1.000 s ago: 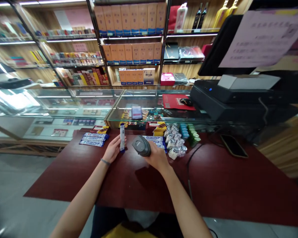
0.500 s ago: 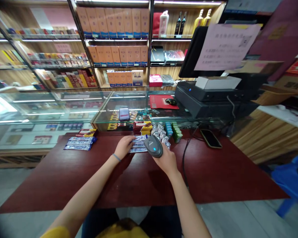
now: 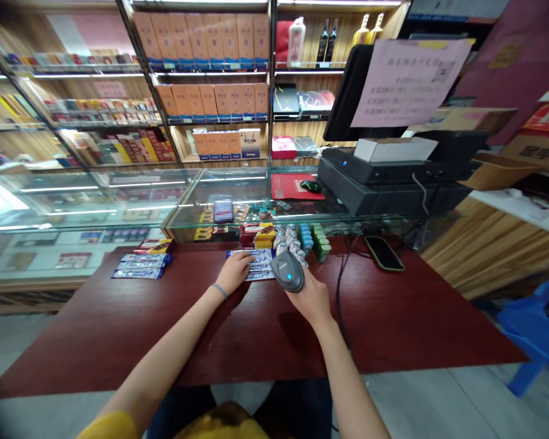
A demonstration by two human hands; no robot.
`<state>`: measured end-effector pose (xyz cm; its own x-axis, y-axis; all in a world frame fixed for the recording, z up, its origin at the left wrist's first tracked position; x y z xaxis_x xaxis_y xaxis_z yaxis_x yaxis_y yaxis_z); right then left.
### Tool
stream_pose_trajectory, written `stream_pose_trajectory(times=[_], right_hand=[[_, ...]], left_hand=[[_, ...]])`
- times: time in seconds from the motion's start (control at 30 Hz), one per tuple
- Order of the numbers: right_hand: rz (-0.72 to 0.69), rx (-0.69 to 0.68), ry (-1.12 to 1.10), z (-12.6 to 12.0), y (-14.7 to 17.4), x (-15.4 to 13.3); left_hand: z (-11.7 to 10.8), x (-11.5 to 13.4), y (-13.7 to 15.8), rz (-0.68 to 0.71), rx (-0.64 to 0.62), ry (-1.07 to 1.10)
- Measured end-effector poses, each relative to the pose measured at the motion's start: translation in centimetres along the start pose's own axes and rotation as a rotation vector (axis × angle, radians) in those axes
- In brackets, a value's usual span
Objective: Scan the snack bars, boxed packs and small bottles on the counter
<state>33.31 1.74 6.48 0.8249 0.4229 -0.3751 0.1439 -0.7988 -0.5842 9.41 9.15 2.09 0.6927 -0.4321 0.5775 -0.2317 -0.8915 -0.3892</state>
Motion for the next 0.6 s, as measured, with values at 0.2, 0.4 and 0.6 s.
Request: stream_pose_trajectory(times=[0.2, 0.4, 0.6], right_hand=[[-0.056, 0.031, 0.148, 1.5, -1.6, -1.8], [-0.298, 0.107, 0.128, 3.3, -4.0, -5.8], [-0.435, 0.097, 0.055, 5.8, -3.9, -9.4]], left_hand=[[-3.6, -1.4, 1.5, 0.002, 0.138, -0.012], [-11.1, -6.6, 5.4, -0.094, 0.365, -0.187], [-18.5, -14.0, 10.4, -0.223, 0.377, -0.410]])
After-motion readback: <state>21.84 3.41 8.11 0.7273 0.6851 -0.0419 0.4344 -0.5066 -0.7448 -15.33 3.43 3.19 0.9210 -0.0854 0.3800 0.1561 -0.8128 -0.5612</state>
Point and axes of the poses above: each hand's wrist, its own y-axis away from the middle knuckle, its own z-axis out of the palm, x = y × z, the point moved 5 cm from there along -y, towards the middle knuckle, and after that the axes turned 7 degrees about -z, right-handed, at the moved point
